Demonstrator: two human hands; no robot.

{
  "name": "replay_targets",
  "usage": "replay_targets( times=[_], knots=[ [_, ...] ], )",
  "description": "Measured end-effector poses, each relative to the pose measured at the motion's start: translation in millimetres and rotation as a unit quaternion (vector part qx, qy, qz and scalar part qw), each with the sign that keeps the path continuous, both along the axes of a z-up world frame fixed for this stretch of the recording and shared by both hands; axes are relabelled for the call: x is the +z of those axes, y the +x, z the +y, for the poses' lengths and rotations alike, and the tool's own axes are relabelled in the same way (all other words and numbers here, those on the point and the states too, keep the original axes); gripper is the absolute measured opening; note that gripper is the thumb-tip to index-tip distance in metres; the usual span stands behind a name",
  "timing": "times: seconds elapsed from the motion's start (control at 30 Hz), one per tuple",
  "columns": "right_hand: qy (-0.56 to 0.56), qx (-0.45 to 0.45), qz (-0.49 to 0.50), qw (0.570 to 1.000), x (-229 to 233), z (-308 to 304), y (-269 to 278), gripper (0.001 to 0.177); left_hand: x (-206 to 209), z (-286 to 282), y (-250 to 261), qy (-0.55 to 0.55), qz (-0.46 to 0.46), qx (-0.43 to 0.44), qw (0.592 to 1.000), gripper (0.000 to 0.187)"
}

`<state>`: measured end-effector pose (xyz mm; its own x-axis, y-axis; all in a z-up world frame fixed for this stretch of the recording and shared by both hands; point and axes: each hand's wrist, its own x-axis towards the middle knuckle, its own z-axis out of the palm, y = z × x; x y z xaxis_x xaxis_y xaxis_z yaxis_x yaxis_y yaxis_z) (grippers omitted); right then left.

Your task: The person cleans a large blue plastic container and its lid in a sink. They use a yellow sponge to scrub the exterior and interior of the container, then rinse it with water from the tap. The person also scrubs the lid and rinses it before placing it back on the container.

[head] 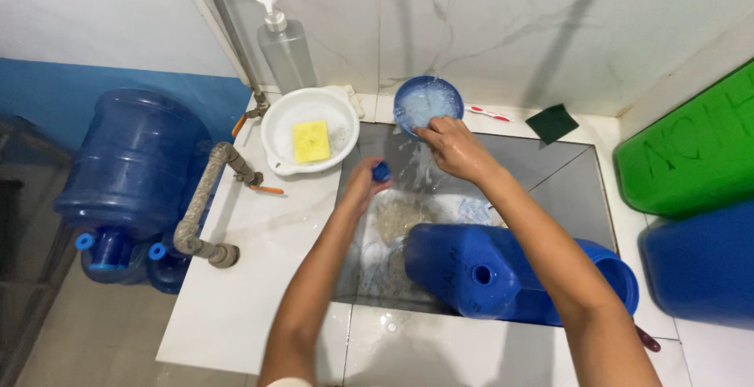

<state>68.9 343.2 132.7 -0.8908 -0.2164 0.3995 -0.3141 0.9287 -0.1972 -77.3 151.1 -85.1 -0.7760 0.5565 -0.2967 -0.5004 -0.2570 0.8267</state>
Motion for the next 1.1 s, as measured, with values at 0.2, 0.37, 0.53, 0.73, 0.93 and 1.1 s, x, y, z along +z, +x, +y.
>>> replay_targets(
  times=[0.2,0.37,0.53,0.73,0.93,1.1],
  knots=[
    [-0.532,-0.103,-0.059,0.838,-12,55,7,0.040,-13,171,-44,0.151,-0.149,-0.069,0.975,0.036],
    [-0.872,-0.100,0.008,0.480,-42,133,58,0.040,-6,199,-46,0.066,-0.163,0.013,0.984,0.019],
    [-0.886,-0.147,0.029,0.440,-70,153,91,0.046,-7,201,-57,-0.026,-0.039,-0.028,0.999,0.015],
    [-0.898,-0.134,0.011,0.420,-100,158,87,0.041,47,173,-58,0.001,0.002,-0.025,1.000,0.022],
    [-0.897,-0.140,-0.020,0.419,-111,142,72,0.038,88,173,-38,0.024,-0.035,-0.062,0.997,0.029],
    [-0.901,-0.131,-0.013,0.413,-108,139,75,0.032,96,184,-45,0.089,-0.031,-0.039,0.995,0.032]
  ],
)
